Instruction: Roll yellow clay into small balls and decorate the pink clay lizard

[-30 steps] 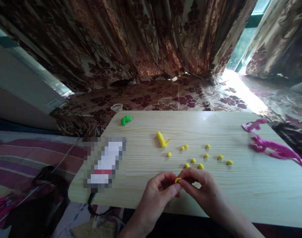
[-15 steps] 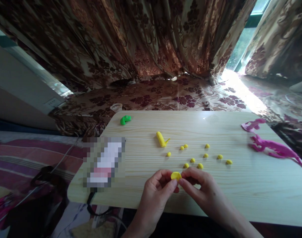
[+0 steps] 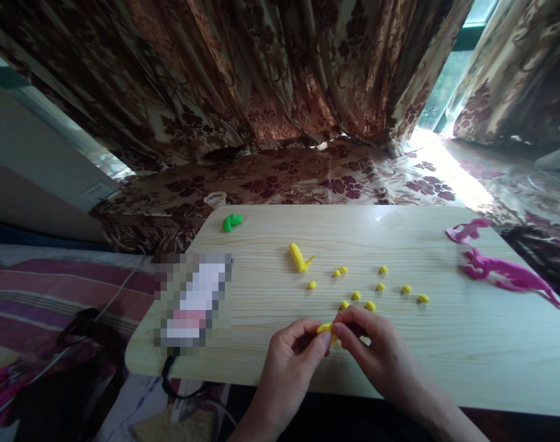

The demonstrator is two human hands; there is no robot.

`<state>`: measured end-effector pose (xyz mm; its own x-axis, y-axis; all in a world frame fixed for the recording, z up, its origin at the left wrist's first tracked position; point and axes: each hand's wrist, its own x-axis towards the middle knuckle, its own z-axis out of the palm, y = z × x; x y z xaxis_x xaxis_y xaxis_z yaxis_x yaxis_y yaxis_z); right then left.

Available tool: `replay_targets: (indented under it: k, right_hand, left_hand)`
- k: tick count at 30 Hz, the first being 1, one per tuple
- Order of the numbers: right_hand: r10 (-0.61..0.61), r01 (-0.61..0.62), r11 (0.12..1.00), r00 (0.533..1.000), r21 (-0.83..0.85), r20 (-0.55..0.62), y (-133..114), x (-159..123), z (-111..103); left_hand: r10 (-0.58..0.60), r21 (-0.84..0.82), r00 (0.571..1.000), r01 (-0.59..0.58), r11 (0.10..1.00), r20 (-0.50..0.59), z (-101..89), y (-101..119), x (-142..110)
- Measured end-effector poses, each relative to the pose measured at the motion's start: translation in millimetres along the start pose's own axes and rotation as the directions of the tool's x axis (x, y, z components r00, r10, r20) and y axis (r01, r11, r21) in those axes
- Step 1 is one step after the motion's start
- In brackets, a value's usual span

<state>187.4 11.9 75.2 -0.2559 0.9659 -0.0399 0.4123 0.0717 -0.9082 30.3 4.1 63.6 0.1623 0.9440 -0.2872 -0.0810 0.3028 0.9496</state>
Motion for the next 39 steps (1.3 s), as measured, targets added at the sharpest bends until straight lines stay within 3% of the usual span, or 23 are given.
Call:
replay_targets:
  k: [10,19,24,32,39]
  right_hand:
    - [-0.021,0.02,0.999,0.999,-0.033,-0.035,-3,1,6]
    - [0.002,0.002,0.997,0.999,0.078,-0.049,-4,-1,11]
    - [0.007,0.005,0.976,0.999,0.218,-0.051,-2,-1,13]
    - [0.013,0.003,0.98,0.997,0.199,-0.08,3,0,11]
    - [0.014,0.004,0.974,0.997,0.226,-0.077,7,0,8]
  left_hand:
    - [0.007,-0.016,0.999,-0.007,1.0,0.032,-0.8,4,-2]
    - [-0.018,-0.123,1.0,0.018,0.992,-0.002,-4.9,-2,-3]
    - [-0.021,-0.167,0.999,0.017,0.986,-0.026,-4.5,0,-3]
    - [-0.046,-0.167,0.996,0.033,0.985,-0.073,-0.4,0,0]
    - [-0.048,-0.13,0.998,0.043,0.991,-0.038,1.4,1,2]
